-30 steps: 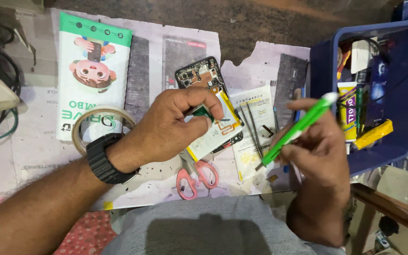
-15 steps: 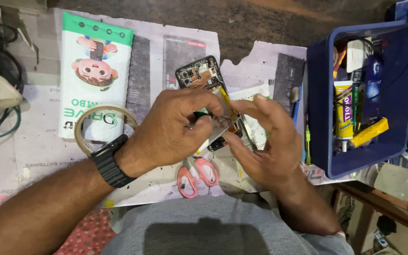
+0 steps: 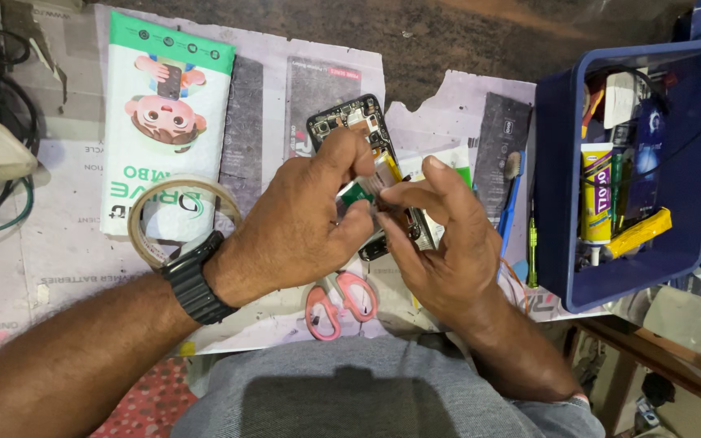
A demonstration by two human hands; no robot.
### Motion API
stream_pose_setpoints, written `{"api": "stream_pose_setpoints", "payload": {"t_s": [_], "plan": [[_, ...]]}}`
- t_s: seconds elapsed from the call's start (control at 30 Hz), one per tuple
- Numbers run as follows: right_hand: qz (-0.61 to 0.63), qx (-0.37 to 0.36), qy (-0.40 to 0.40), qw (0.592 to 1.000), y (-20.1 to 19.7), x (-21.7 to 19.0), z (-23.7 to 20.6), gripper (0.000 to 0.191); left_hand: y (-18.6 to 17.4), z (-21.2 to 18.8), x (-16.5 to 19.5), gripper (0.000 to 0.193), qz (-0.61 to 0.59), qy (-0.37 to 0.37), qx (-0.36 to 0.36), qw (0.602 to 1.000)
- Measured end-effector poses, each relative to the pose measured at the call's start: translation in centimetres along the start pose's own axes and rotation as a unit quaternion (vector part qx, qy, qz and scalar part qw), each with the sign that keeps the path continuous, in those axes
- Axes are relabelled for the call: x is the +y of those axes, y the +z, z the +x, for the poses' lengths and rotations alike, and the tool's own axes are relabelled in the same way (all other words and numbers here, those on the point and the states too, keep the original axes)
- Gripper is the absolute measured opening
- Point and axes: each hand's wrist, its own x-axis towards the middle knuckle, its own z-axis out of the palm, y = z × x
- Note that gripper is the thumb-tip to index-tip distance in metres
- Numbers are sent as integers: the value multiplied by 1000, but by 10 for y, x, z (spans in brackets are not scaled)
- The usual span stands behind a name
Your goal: The person prepares a new smartphone battery by cutting tape and peeling off protective films using scissors and a utility knife. The person then aligns the battery with the phone chassis and connects the battery ribbon cable to the motherboard.
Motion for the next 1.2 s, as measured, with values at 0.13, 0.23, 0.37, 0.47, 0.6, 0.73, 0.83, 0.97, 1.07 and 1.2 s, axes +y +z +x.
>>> {"api": "stream_pose_setpoints", "payload": {"t_s": [0.13,0.23,0.37,0.47,0.6,0.73,0.83,0.97,1.07,1.2], "plan": [[-2,-1,8,1000,0,-2,3,83,3,-2,-5,42,-12,103,41,994],[-17,-9,9,1000,-2,-3,6,84,4,-3,-7,44,-16,119,38,992],[-32,-24,13,999,-4,-6,9,85,5,-4,-5,46,-8,112,34,993],[-39,-28,10,999,-5,-7,10,83,4,-6,-2,46,8,96,25,995],[-43,-30,14,999,-5,-8,11,82,4,-8,0,51,27,105,23,994],[-33,-33,24,999,-3,-9,11,84,6,-8,0,55,44,129,36,990],[-70,-26,12,997,-2,-9,11,86,6,-8,-1,57,45,114,27,992],[-94,-17,-7,995,0,-6,10,88,8,-8,-1,60,37,96,18,995],[-86,-15,-12,996,2,-3,9,89,9,-9,-3,62,38,67,8,997],[-103,-10,-20,994,4,0,7,91,9,-9,-5,66,30,128,45,990]]}}
